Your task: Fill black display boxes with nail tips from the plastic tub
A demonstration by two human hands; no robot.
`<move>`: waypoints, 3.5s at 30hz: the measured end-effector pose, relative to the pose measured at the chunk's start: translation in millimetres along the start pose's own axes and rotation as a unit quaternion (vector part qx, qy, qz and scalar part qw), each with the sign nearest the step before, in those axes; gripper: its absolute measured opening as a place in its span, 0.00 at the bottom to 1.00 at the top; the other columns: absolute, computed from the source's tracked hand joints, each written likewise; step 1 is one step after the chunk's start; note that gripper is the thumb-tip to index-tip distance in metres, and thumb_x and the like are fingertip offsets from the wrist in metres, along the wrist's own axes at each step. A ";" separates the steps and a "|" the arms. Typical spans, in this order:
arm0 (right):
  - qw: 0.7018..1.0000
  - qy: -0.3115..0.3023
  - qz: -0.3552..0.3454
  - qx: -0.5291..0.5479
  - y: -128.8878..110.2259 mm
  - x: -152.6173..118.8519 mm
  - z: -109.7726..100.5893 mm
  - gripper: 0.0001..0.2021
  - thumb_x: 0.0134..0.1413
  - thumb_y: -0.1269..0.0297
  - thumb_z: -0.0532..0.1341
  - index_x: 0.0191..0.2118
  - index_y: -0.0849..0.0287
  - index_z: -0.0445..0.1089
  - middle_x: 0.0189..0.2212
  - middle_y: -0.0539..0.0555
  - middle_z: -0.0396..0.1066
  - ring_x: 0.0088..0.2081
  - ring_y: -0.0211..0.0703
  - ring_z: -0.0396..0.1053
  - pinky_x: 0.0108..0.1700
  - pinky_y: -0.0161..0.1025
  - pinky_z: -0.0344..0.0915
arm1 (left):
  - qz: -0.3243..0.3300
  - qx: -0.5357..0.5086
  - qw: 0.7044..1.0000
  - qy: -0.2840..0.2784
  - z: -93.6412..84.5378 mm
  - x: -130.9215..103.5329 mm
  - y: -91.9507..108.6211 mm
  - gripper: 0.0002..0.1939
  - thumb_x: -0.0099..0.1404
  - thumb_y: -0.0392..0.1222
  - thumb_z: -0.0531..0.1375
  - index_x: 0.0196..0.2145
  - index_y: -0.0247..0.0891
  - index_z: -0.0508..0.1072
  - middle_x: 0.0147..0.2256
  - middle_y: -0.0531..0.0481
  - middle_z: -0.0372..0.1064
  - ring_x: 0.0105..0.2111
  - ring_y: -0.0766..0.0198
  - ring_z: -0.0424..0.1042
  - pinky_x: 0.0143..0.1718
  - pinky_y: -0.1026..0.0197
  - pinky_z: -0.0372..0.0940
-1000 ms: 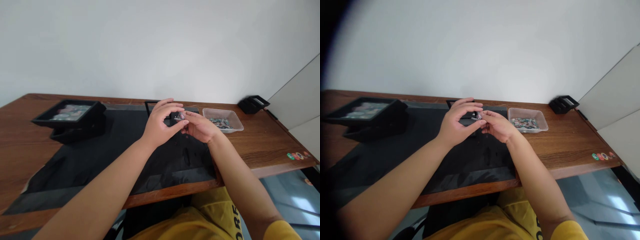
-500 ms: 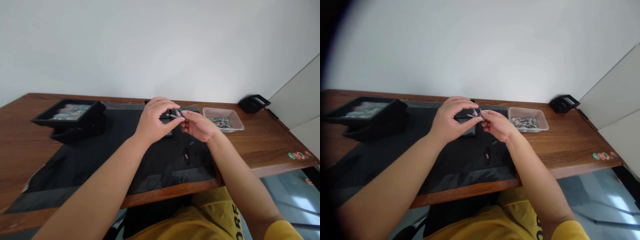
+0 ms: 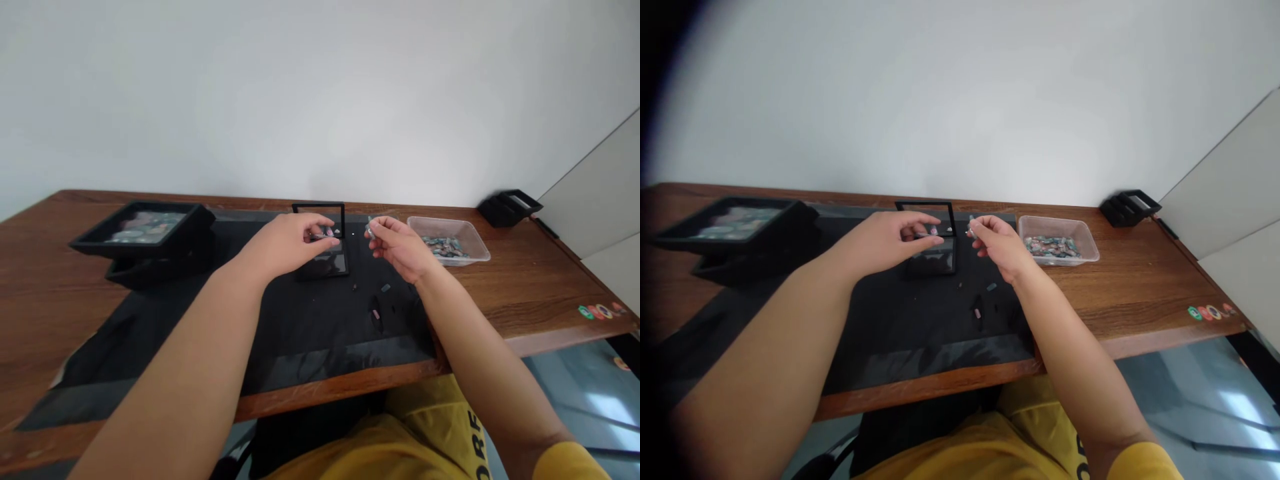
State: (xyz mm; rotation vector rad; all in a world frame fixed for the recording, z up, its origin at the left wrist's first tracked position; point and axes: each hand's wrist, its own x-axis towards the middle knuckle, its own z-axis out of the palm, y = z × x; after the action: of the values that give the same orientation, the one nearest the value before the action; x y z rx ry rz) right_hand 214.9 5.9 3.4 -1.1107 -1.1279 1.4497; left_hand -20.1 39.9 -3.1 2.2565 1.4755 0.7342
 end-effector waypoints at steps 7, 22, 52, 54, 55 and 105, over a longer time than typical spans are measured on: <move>1.000 -0.004 0.011 0.010 1.5 -0.3 1.1 0.19 0.48 0.52 0.76 0.33 0.55 0.68 0.32 0.46 0.71 0.30 0.33 0.66 0.31 0.32 0.61 | -0.027 0.006 0.999 -0.042 1.3 1.4 -6.1 0.21 0.57 0.61 0.67 0.43 0.47 0.84 0.31 0.50 0.82 0.28 0.53 0.78 0.30 0.55 0.68; 0.997 -0.029 0.048 0.044 -3.3 -4.4 3.5 0.16 0.51 0.56 0.75 0.33 0.55 0.69 0.32 0.46 0.71 0.30 0.34 0.66 0.30 0.32 0.62 | -0.043 0.017 0.990 -0.134 -0.8 -1.2 -13.0 0.25 0.57 0.58 0.65 0.47 0.44 0.84 0.35 0.48 0.83 0.31 0.52 0.80 0.35 0.55 0.70; 0.999 -0.018 0.031 0.010 -6.8 -6.7 4.3 0.12 0.55 0.58 0.73 0.33 0.55 0.70 0.32 0.48 0.72 0.30 0.35 0.65 0.30 0.34 0.61 | -0.035 -0.062 0.993 -0.095 -1.8 3.0 -30.7 0.22 0.47 0.53 0.68 0.42 0.47 0.80 0.36 0.45 0.82 0.31 0.50 0.79 0.31 0.53 0.73; 0.999 -0.018 0.029 0.005 -6.7 -6.9 4.3 0.13 0.55 0.57 0.73 0.33 0.54 0.70 0.32 0.48 0.72 0.30 0.35 0.65 0.31 0.34 0.61 | -0.021 -0.079 0.992 -0.097 -2.7 2.5 -28.1 0.22 0.48 0.53 0.68 0.43 0.47 0.80 0.35 0.46 0.82 0.31 0.52 0.79 0.31 0.54 0.74; 0.999 -0.019 0.027 0.003 -6.7 -6.8 4.2 0.13 0.55 0.57 0.74 0.33 0.54 0.70 0.33 0.48 0.73 0.31 0.35 0.65 0.31 0.34 0.61 | -0.014 -0.083 0.992 -0.093 -3.9 2.6 -27.8 0.22 0.48 0.52 0.68 0.42 0.48 0.81 0.34 0.46 0.82 0.31 0.52 0.79 0.31 0.54 0.74; 0.999 -0.014 0.038 0.024 -7.4 -1.7 -0.4 0.11 0.59 0.61 0.71 0.33 0.55 0.68 0.31 0.46 0.72 0.28 0.32 0.66 0.28 0.30 0.62 | -0.179 -0.133 0.960 -0.167 -34.2 -2.1 -41.9 0.24 0.49 0.67 0.67 0.34 0.46 0.80 0.30 0.50 0.76 0.29 0.60 0.72 0.27 0.62 0.66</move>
State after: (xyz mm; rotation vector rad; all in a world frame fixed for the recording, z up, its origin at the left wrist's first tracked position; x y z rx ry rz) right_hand 216.6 5.1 10.8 -1.1131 -1.0741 1.5491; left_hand -71.9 54.9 1.2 1.7433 1.4608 0.3890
